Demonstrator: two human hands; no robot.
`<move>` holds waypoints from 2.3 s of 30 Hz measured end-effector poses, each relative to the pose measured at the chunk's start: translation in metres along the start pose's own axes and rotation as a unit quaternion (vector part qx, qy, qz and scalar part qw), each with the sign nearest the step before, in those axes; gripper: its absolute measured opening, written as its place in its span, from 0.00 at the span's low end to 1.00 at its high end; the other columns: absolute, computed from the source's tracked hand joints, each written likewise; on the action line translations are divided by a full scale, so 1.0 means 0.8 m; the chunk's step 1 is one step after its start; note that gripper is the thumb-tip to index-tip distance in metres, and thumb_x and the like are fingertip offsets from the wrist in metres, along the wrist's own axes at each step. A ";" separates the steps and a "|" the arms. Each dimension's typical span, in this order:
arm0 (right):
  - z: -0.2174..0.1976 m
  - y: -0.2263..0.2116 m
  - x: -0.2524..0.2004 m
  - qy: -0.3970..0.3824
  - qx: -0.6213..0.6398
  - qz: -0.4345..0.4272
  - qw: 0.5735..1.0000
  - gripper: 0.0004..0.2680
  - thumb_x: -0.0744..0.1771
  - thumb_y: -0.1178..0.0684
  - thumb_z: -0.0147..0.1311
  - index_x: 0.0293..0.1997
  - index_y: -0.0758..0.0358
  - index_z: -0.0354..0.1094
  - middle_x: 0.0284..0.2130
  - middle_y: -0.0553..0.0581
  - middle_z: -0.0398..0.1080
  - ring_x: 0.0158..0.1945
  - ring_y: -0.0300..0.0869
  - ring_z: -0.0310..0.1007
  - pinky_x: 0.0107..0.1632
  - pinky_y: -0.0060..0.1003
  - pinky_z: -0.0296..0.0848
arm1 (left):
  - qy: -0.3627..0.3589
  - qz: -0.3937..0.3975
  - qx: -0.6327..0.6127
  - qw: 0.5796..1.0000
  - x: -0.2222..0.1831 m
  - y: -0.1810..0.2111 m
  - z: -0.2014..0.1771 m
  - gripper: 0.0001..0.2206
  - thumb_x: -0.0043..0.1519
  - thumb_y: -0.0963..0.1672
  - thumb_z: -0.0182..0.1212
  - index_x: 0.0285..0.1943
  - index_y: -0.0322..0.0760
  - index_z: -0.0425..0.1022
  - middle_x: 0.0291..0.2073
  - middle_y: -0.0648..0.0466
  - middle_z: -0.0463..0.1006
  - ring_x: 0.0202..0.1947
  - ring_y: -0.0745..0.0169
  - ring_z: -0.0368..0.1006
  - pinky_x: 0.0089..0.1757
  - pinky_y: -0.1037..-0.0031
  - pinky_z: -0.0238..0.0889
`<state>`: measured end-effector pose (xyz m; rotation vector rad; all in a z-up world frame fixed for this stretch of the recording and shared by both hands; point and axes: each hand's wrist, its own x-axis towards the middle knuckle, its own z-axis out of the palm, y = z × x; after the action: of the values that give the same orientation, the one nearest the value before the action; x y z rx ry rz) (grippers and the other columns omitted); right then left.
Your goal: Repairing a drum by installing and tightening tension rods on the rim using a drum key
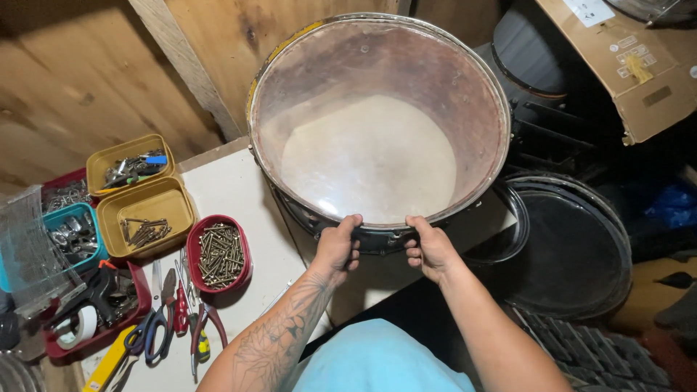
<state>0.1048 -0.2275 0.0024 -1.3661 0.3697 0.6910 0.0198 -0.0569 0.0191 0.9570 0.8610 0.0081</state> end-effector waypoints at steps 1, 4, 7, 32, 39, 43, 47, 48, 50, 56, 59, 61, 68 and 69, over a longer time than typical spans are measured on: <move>-0.001 0.000 0.000 0.000 0.000 0.000 1.000 0.14 0.65 0.45 0.61 0.34 0.65 0.61 0.22 0.54 0.56 0.17 0.33 0.55 0.18 0.27 0.53 | 0.000 0.000 0.000 1.000 -0.002 0.001 0.001 0.17 0.59 0.48 0.67 0.36 0.29 0.66 0.19 0.51 0.63 0.12 0.70 0.59 0.14 0.80 0.50; 0.000 0.002 0.000 0.001 0.009 0.002 1.000 0.14 0.65 0.46 0.61 0.33 0.66 0.61 0.23 0.54 0.55 0.18 0.33 0.55 0.17 0.27 0.54 | 0.000 -0.004 -0.015 1.000 -0.007 0.002 0.002 0.17 0.60 0.47 0.67 0.37 0.29 0.65 0.19 0.51 0.62 0.11 0.71 0.57 0.14 0.81 0.49; 0.002 0.001 -0.003 0.002 0.023 0.002 1.000 0.13 0.65 0.47 0.61 0.32 0.66 0.60 0.22 0.53 0.55 0.17 0.33 0.54 0.17 0.28 0.53 | 0.000 -0.006 -0.033 0.999 -0.006 0.000 0.003 0.16 0.60 0.47 0.67 0.37 0.30 0.64 0.18 0.53 0.60 0.11 0.72 0.55 0.13 0.81 0.48; 0.009 -0.001 -0.005 -0.142 0.155 0.135 0.968 0.24 0.62 0.43 0.54 0.58 0.73 0.57 0.53 0.74 0.66 0.55 0.70 0.71 0.61 0.63 0.67 | 0.009 -0.019 -0.051 0.998 -0.001 -0.002 0.002 0.15 0.60 0.45 0.67 0.33 0.34 0.62 0.15 0.55 0.58 0.09 0.74 0.54 0.11 0.81 0.47; 0.003 0.014 0.006 -0.146 0.173 0.129 0.965 0.24 0.62 0.42 0.54 0.57 0.73 0.59 0.52 0.75 0.67 0.53 0.70 0.72 0.62 0.64 0.68 | -0.005 0.000 -0.027 1.000 0.009 -0.006 -0.003 0.17 0.61 0.47 0.66 0.31 0.35 0.62 0.14 0.55 0.58 0.08 0.75 0.53 0.11 0.81 0.45; 0.000 0.020 0.011 -0.147 0.179 0.125 0.965 0.24 0.62 0.41 0.54 0.57 0.73 0.60 0.53 0.74 0.68 0.53 0.69 0.72 0.62 0.64 0.68 | -0.027 0.007 0.006 1.000 0.017 -0.004 -0.018 0.19 0.60 0.49 0.69 0.31 0.34 0.64 0.14 0.54 0.59 0.09 0.74 0.56 0.12 0.81 0.48; 0.002 0.019 0.010 -0.155 0.175 0.118 0.965 0.24 0.62 0.40 0.54 0.56 0.72 0.61 0.51 0.73 0.69 0.52 0.66 0.74 0.62 0.62 0.70 | -0.133 0.039 0.254 0.957 -0.025 0.021 -0.027 0.25 0.55 0.56 0.71 0.35 0.31 0.69 0.28 0.45 0.66 0.32 0.52 0.61 0.35 0.65 0.56; 0.003 0.019 0.005 -0.155 0.176 0.118 0.965 0.24 0.62 0.40 0.54 0.56 0.72 0.61 0.51 0.73 0.69 0.52 0.66 0.74 0.62 0.61 0.70 | -0.117 0.040 0.464 0.877 -0.047 0.032 -0.025 0.39 0.51 0.61 0.70 0.52 0.20 0.77 0.48 0.26 0.79 0.57 0.28 0.74 0.56 0.48 0.66; 0.003 0.020 0.006 -0.157 0.175 0.115 0.965 0.24 0.62 0.40 0.54 0.56 0.72 0.61 0.52 0.73 0.69 0.52 0.66 0.74 0.62 0.61 0.70 | -0.093 0.027 0.489 0.867 -0.051 0.025 -0.027 0.29 0.58 0.57 0.59 0.51 0.25 0.80 0.48 0.32 0.81 0.57 0.35 0.75 0.57 0.51 0.65; 0.004 0.022 0.005 -0.158 0.171 0.106 0.967 0.24 0.63 0.39 0.55 0.55 0.72 0.62 0.50 0.73 0.70 0.51 0.65 0.75 0.61 0.62 0.71 | -0.076 0.241 0.541 0.802 -0.034 -0.002 -0.028 0.13 0.61 0.44 0.56 0.51 0.35 0.81 0.41 0.42 0.83 0.49 0.41 0.79 0.50 0.56 0.71; 0.007 0.022 0.007 -0.160 0.176 0.098 0.966 0.23 0.63 0.40 0.56 0.54 0.71 0.62 0.49 0.71 0.70 0.50 0.64 0.75 0.60 0.62 0.72 | -0.054 0.376 0.488 0.786 -0.042 -0.002 -0.013 0.07 0.57 0.44 0.65 0.42 0.41 0.80 0.31 0.46 0.82 0.39 0.44 0.80 0.40 0.59 0.73; 0.005 0.034 0.022 -0.162 0.183 0.096 0.965 0.23 0.63 0.40 0.56 0.54 0.72 0.62 0.49 0.70 0.69 0.50 0.63 0.75 0.60 0.62 0.71 | -0.047 0.419 0.446 0.790 -0.033 -0.006 -0.006 0.04 0.55 0.45 0.69 0.34 0.44 0.80 0.25 0.51 0.81 0.34 0.49 0.81 0.35 0.64 0.72; -0.018 0.089 0.083 -0.170 0.180 0.063 0.967 0.20 0.64 0.39 0.58 0.49 0.70 0.67 0.39 0.66 0.72 0.38 0.55 0.76 0.52 0.55 0.79 | -0.094 0.476 0.511 0.710 -0.026 0.007 0.011 0.08 0.53 0.42 0.65 0.41 0.42 0.83 0.31 0.50 0.80 0.36 0.46 0.79 0.39 0.62 0.74; -0.018 0.091 0.082 -0.165 0.166 0.056 0.971 0.20 0.64 0.40 0.57 0.49 0.69 0.67 0.38 0.64 0.72 0.39 0.53 0.75 0.52 0.54 0.79 | -0.084 0.472 0.558 0.677 -0.025 0.006 0.010 0.10 0.54 0.43 0.64 0.44 0.44 0.82 0.33 0.52 0.79 0.37 0.47 0.79 0.40 0.63 0.75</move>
<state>0.1095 -0.2222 -0.0968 -0.8987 0.2818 0.8915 0.0134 -0.0669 0.0378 2.4605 -0.0107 0.3113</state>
